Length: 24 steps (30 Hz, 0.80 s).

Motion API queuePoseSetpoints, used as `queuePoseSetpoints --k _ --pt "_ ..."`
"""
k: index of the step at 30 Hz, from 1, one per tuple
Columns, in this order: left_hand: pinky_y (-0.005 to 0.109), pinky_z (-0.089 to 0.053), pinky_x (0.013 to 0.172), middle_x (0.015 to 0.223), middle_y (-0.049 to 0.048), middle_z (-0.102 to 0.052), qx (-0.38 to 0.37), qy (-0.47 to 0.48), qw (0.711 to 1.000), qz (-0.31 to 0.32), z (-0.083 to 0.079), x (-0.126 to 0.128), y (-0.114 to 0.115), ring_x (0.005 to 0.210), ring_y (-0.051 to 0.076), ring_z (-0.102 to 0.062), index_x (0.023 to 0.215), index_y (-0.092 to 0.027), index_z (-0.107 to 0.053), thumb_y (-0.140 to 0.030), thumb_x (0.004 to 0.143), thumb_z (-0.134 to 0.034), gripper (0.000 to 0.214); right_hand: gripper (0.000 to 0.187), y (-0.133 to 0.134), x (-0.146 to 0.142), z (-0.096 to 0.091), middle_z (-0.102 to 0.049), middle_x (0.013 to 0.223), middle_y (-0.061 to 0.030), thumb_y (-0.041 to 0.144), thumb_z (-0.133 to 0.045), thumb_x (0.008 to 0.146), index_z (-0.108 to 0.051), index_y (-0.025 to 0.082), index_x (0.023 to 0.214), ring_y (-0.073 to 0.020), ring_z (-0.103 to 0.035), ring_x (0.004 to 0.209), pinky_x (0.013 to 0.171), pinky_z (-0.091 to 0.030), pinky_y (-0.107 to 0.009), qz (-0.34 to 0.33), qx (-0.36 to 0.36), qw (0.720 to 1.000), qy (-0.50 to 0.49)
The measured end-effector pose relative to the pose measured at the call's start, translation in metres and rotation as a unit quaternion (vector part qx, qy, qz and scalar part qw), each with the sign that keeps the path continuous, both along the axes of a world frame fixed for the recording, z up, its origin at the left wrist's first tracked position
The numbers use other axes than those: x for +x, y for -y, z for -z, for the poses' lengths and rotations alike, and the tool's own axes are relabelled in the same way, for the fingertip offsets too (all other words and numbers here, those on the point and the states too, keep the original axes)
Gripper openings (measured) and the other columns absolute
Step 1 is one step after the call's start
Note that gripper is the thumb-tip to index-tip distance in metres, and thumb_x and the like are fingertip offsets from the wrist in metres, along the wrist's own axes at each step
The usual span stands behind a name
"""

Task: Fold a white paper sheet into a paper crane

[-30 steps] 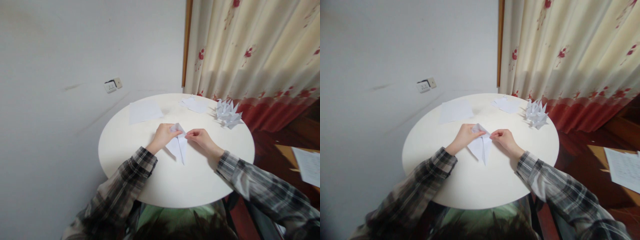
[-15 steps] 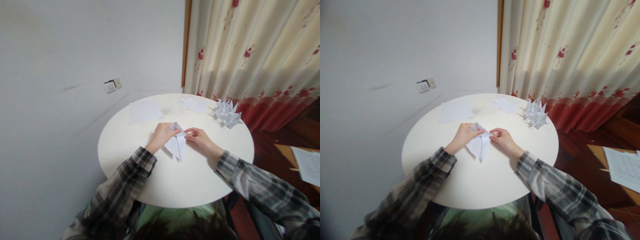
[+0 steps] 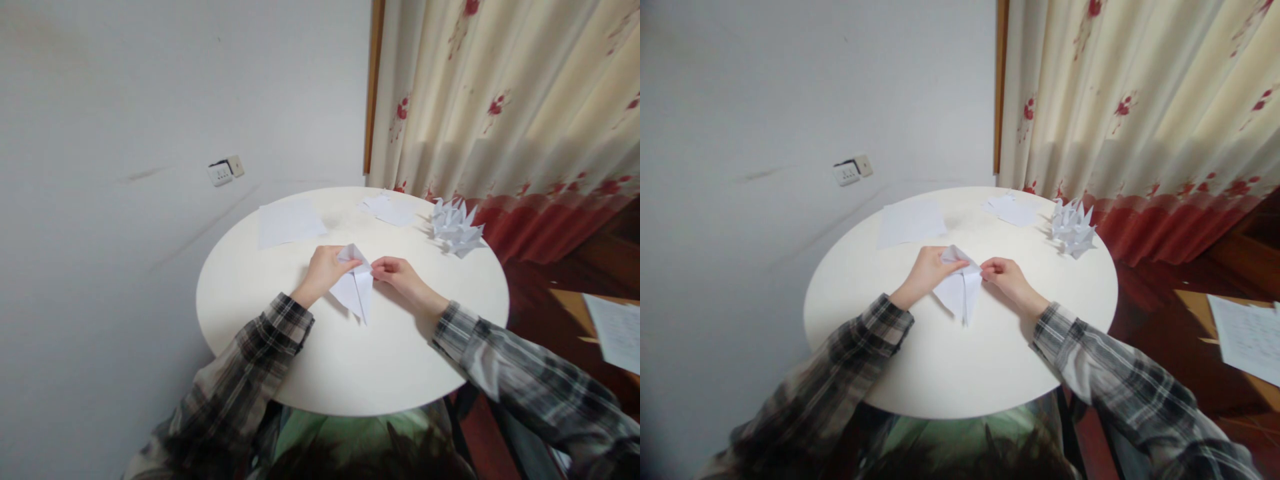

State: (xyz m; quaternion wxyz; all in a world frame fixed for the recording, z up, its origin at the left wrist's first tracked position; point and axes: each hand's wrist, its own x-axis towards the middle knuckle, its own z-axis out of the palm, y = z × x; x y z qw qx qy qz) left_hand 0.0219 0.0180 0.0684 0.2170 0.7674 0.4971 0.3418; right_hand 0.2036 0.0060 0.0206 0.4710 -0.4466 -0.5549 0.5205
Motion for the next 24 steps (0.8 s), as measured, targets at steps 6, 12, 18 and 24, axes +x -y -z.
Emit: queuePoseSetpoints --k 6,12,18,24 --pt "0.02 -0.027 0.045 0.058 -0.0006 -0.054 -0.001 0.004 1.0 -0.002 -0.0005 0.0005 0.0006 0.059 0.012 -0.049 0.06 -0.014 -0.062 -0.031 0.072 -0.067 0.021 0.016 0.0051 0.0004 -0.0067 -0.061 0.064 -0.0005 0.026 -0.069 0.058 -0.061 0.015 0.068 -0.0109 -0.053 0.061 0.061 -0.039 -0.024 0.024 -0.04 0.999 -0.023" --pt "0.021 -0.028 0.046 0.058 -0.0003 -0.055 0.002 0.009 1.0 0.004 0.001 0.0003 0.0005 0.058 0.012 -0.049 0.059 -0.014 -0.061 -0.03 0.071 -0.067 0.022 0.013 0.0052 0.0005 -0.0072 -0.062 0.064 -0.0014 0.025 -0.067 0.06 -0.062 0.015 0.065 -0.0112 -0.053 0.061 0.063 -0.039 -0.025 0.026 -0.036 0.999 -0.021" --pt "0.021 -0.029 0.048 0.059 -0.0002 -0.057 -0.005 0.018 1.0 0.009 0.0 0.0008 0.001 0.058 0.012 -0.049 0.059 -0.014 -0.06 -0.029 0.071 -0.068 0.021 0.014 0.0035 -0.0002 -0.0033 -0.059 0.063 0.0004 0.026 -0.067 0.061 -0.061 0.015 0.067 -0.0108 -0.052 0.06 0.062 -0.037 -0.025 0.008 -0.012 1.0 -0.01" --pt "0.022 -0.029 0.048 0.058 -0.001 -0.056 -0.009 0.017 1.0 0.01 0.0015 0.0004 -0.0007 0.057 0.011 -0.048 0.057 -0.014 -0.059 -0.029 0.07 -0.068 0.022 0.014 0.0053 0.0006 -0.0048 -0.058 0.065 0.001 0.029 -0.066 0.064 -0.062 0.016 0.067 -0.0112 -0.048 0.061 0.062 -0.035 -0.026 0.006 0.042 0.998 0.04"
